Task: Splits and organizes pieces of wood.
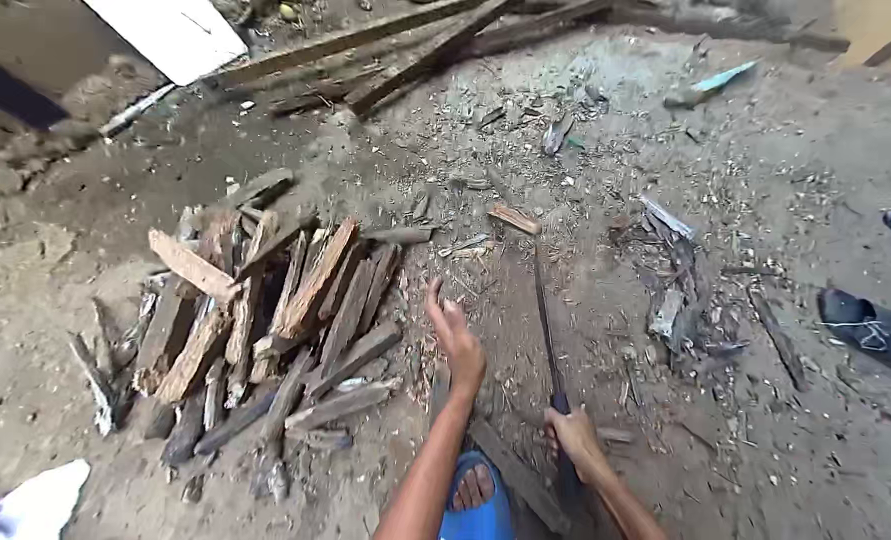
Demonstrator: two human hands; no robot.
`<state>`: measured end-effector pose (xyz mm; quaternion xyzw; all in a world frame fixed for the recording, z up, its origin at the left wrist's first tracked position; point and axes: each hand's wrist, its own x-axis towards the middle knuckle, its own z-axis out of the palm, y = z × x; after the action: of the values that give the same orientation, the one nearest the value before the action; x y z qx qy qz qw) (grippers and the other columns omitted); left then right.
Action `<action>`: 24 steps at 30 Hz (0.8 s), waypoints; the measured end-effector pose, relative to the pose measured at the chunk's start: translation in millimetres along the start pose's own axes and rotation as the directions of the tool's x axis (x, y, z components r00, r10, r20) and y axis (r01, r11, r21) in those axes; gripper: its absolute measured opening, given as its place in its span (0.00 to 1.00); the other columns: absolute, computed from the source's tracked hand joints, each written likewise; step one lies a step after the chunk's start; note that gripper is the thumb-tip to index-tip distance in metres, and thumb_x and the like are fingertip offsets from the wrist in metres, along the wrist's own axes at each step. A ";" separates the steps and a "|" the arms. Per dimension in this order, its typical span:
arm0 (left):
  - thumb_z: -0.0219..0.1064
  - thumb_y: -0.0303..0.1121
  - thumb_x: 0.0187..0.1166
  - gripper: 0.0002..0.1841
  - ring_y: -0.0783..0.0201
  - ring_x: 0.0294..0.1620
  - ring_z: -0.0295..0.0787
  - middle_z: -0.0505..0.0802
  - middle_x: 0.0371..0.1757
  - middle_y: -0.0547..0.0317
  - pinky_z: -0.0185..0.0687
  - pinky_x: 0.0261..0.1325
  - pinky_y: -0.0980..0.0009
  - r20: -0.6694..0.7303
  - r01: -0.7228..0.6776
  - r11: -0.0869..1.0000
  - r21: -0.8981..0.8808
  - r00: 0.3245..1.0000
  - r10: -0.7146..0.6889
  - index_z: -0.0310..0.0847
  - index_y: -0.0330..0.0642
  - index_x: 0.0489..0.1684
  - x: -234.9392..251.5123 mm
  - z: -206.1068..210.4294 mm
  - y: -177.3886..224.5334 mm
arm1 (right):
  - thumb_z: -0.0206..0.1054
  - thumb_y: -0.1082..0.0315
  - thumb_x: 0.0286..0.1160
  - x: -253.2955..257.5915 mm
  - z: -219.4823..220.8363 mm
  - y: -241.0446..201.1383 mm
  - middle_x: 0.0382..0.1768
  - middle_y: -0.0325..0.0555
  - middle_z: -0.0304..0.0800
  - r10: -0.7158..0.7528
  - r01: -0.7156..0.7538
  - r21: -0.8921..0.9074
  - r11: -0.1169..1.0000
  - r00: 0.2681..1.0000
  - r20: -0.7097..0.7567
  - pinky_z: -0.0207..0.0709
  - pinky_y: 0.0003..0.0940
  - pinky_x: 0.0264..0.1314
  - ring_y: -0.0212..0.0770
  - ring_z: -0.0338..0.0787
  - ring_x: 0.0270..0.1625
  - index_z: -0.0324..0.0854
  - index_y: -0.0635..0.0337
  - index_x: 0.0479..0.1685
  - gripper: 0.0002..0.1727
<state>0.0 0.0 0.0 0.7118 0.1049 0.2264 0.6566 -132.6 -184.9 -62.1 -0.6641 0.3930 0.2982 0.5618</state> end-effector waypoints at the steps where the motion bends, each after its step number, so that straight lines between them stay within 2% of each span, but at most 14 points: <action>1: 0.40 0.44 0.90 0.33 0.51 0.87 0.62 0.66 0.85 0.30 0.59 0.88 0.59 0.016 -0.008 1.000 0.006 1.000 0.008 0.53 0.21 0.84 2.7 1.9 -2.5 | 0.66 0.64 0.81 -3.4 0.4 -8.5 0.18 0.43 0.79 -0.006 0.007 -0.004 1.000 1.000 0.020 0.79 0.36 0.22 0.38 0.79 0.16 0.79 0.66 0.44 0.11; 5: 0.53 0.41 0.87 0.31 0.47 0.81 0.69 0.73 0.78 0.30 0.67 0.82 0.56 0.066 0.102 0.992 0.080 0.992 -0.108 0.60 0.23 0.81 10.2 17.1 -25.4 | 0.67 0.67 0.80 -16.7 -8.9 -10.9 0.16 0.42 0.78 -0.031 0.031 0.004 1.000 0.998 0.054 0.78 0.33 0.19 0.36 0.78 0.15 0.79 0.64 0.40 0.08; 8: 0.59 0.38 0.85 0.27 0.46 0.75 0.76 0.80 0.72 0.33 0.72 0.78 0.54 0.189 0.117 0.975 0.188 0.970 -0.153 0.68 0.26 0.77 27.4 27.2 -40.0 | 0.67 0.68 0.78 -18.0 -12.1 -1.8 0.15 0.41 0.77 -0.045 0.045 0.019 0.999 0.998 0.035 0.76 0.33 0.18 0.36 0.77 0.14 0.79 0.64 0.39 0.07; 10: 0.60 0.38 0.85 0.24 0.48 0.73 0.79 0.85 0.67 0.38 0.72 0.78 0.53 0.304 0.052 0.963 0.263 0.943 -0.134 0.74 0.29 0.73 36.5 33.5 -52.9 | 0.67 0.68 0.78 -20.4 -15.7 6.3 0.13 0.40 0.76 -0.031 0.030 0.046 0.998 0.999 0.013 0.76 0.32 0.17 0.35 0.77 0.13 0.78 0.63 0.36 0.07; 12: 0.61 0.38 0.84 0.22 0.49 0.71 0.81 0.88 0.63 0.42 0.72 0.79 0.53 0.416 -0.073 0.938 0.340 0.906 -0.080 0.79 0.31 0.70 45.3 43.1 -66.9 | 0.68 0.68 0.77 -21.9 -21.6 17.1 0.13 0.40 0.77 -0.022 0.023 0.053 0.998 1.000 -0.020 0.77 0.33 0.18 0.36 0.78 0.13 0.79 0.63 0.37 0.07; 14: 0.60 0.40 0.85 0.22 0.47 0.72 0.82 0.89 0.64 0.44 0.71 0.81 0.51 0.551 -0.220 0.870 0.441 0.831 -0.069 0.80 0.35 0.70 64.6 59.2 -73.5 | 0.69 0.67 0.76 -20.5 -26.4 26.8 0.13 0.41 0.78 -0.024 0.027 0.042 0.999 0.997 -0.071 0.78 0.34 0.18 0.36 0.78 0.13 0.80 0.63 0.36 0.08; 17: 0.61 0.39 0.86 0.25 0.42 0.79 0.76 0.83 0.75 0.40 0.68 0.81 0.44 0.745 -0.462 0.726 0.509 0.659 -0.103 0.73 0.38 0.80 103.7 97.2 -73.5 | 0.71 0.66 0.76 -24.9 -36.9 37.4 0.14 0.42 0.80 0.004 -0.002 0.018 1.000 0.990 -0.139 0.80 0.35 0.20 0.37 0.80 0.14 0.81 0.64 0.39 0.08; 19: 0.69 0.39 0.81 0.32 0.40 0.84 0.69 0.76 0.83 0.40 0.64 0.83 0.40 0.833 -0.645 0.620 0.447 0.553 -0.025 0.67 0.42 0.86 127.4 129.8 -84.1 | 0.71 0.65 0.76 -29.4 -50.8 38.5 0.15 0.42 0.81 0.002 -0.001 0.005 1.000 0.981 -0.192 0.81 0.36 0.21 0.37 0.81 0.15 0.82 0.64 0.41 0.10; 20: 0.73 0.41 0.78 0.37 0.41 0.88 0.63 0.71 0.88 0.43 0.59 0.85 0.39 0.861 -0.716 0.555 0.423 0.508 -0.002 0.64 0.47 0.89 137.4 145.8 -91.9 | 0.72 0.63 0.76 -28.2 -62.2 35.9 0.16 0.42 0.82 -0.017 0.015 -0.009 1.000 0.973 -0.230 0.82 0.38 0.23 0.38 0.82 0.16 0.82 0.65 0.42 0.12; 22: 0.77 0.48 0.73 0.45 0.42 0.95 0.45 0.58 0.95 0.49 0.40 0.91 0.34 0.892 -0.771 0.473 0.427 0.445 -0.081 0.57 0.60 0.93 151.6 170.7 -102.5 | 0.73 0.58 0.74 -21.2 -94.7 16.9 0.20 0.47 0.85 -0.088 0.064 -0.082 0.995 0.939 -0.332 0.83 0.46 0.27 0.43 0.84 0.20 0.85 0.67 0.46 0.18; 23: 0.78 0.50 0.71 0.47 0.42 0.96 0.41 0.56 0.96 0.51 0.32 0.91 0.33 0.893 -0.776 0.446 0.445 0.424 -0.151 0.56 0.63 0.94 156.3 177.8 -104.7 | 0.74 0.56 0.75 -17.4 -116.0 -2.4 0.22 0.50 0.86 -0.127 0.086 -0.126 0.988 0.921 -0.369 0.84 0.50 0.30 0.46 0.86 0.22 0.86 0.67 0.49 0.20; 24: 0.79 0.51 0.70 0.47 0.42 0.96 0.42 0.59 0.95 0.52 0.29 0.91 0.31 0.886 -0.781 0.420 0.463 0.414 -0.209 0.56 0.65 0.94 159.7 182.4 -107.7 | 0.73 0.54 0.76 -11.6 -139.8 -26.0 0.23 0.51 0.85 -0.165 0.102 -0.175 0.979 0.899 -0.405 0.84 0.51 0.30 0.47 0.86 0.23 0.85 0.67 0.50 0.21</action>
<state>239.7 -78.0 -82.7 0.9439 -0.2938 -0.1151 0.0976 -122.6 -318.3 -12.3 -0.7780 0.4339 0.1387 0.4327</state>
